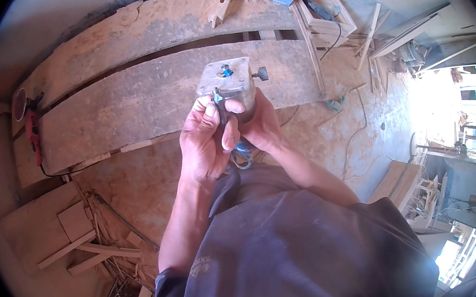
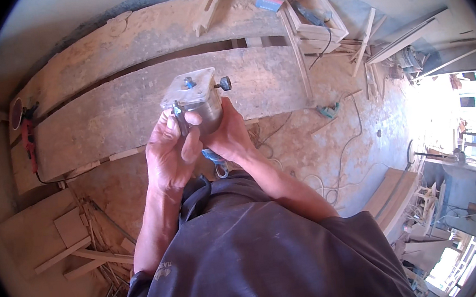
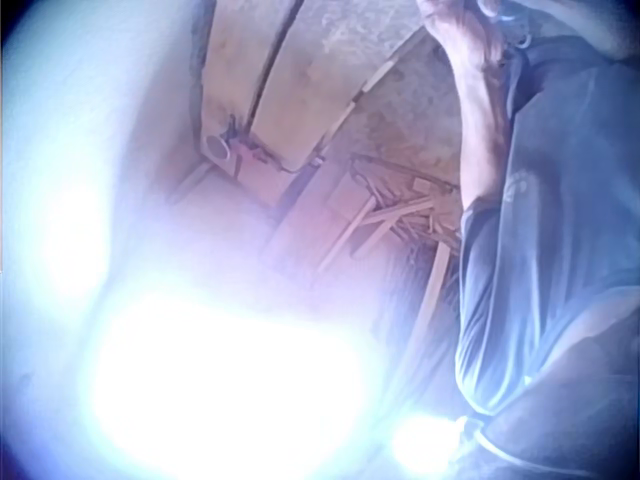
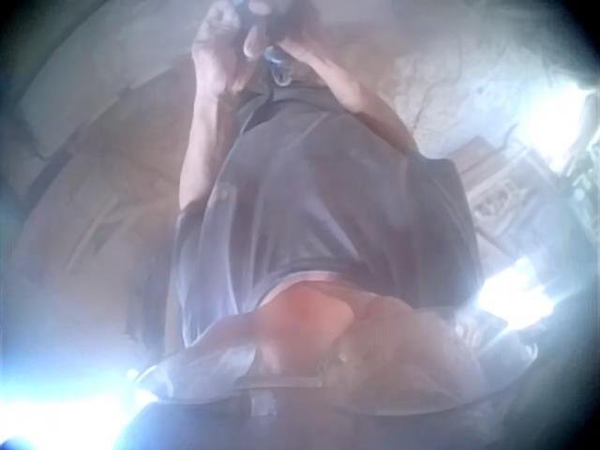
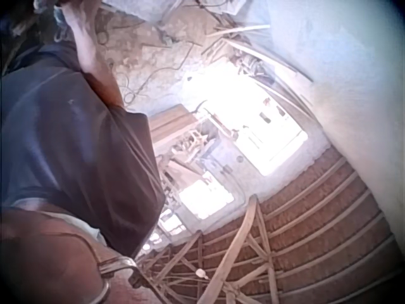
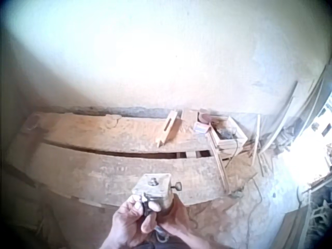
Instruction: The person walks through a woodworking shop and retrieves a small metal component from a shelf. They then use a handheld power tool to grind or smooth the component. Finally, the person moves to a large machine and turns a wheel to adjust its settings.
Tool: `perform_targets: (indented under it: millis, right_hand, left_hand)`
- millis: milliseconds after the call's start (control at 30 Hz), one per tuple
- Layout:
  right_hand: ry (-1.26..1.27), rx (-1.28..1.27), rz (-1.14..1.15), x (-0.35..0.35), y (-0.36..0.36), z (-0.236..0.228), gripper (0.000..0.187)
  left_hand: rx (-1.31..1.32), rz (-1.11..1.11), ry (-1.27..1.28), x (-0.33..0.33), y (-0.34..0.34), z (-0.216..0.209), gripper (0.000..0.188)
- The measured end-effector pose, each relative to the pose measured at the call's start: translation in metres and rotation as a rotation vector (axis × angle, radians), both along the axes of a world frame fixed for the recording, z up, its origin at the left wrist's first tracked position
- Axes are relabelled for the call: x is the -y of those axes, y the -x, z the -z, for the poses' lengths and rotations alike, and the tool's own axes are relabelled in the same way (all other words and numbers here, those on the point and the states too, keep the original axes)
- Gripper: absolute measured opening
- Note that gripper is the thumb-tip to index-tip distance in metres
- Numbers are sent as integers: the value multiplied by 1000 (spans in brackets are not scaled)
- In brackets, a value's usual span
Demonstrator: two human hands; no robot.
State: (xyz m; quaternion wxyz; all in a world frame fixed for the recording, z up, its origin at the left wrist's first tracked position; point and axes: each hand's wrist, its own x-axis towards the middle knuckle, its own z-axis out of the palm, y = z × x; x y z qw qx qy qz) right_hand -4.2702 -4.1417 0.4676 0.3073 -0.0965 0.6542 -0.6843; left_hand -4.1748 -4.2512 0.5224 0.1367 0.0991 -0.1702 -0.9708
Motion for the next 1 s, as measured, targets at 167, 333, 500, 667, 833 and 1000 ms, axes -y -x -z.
perform_targets:
  millis: [167,333,500,667,833,1000]
  right_hand:
    - [65,50,3,3,-4,-15,75]
    - [39,93,23,5,1,-3,75]
    - [-9,20,2,6,0,0,74]
    - [-2,7,-16,11,-3,-12,73]
    - [-85,16,-80,12,3,-8,65]
    - [108,174,-80,22,-4,-46,32]
  left_hand:
    - [-22,-17,7,1,1,3,20]
    - [-31,-18,-11,3,1,3,19]
    - [-13,-40,-3,7,-3,7,12]
    - [-42,-49,23,10,-3,10,11]
    - [-21,-82,114,11,0,-3,11]
    - [-33,-114,156,12,2,-3,11]
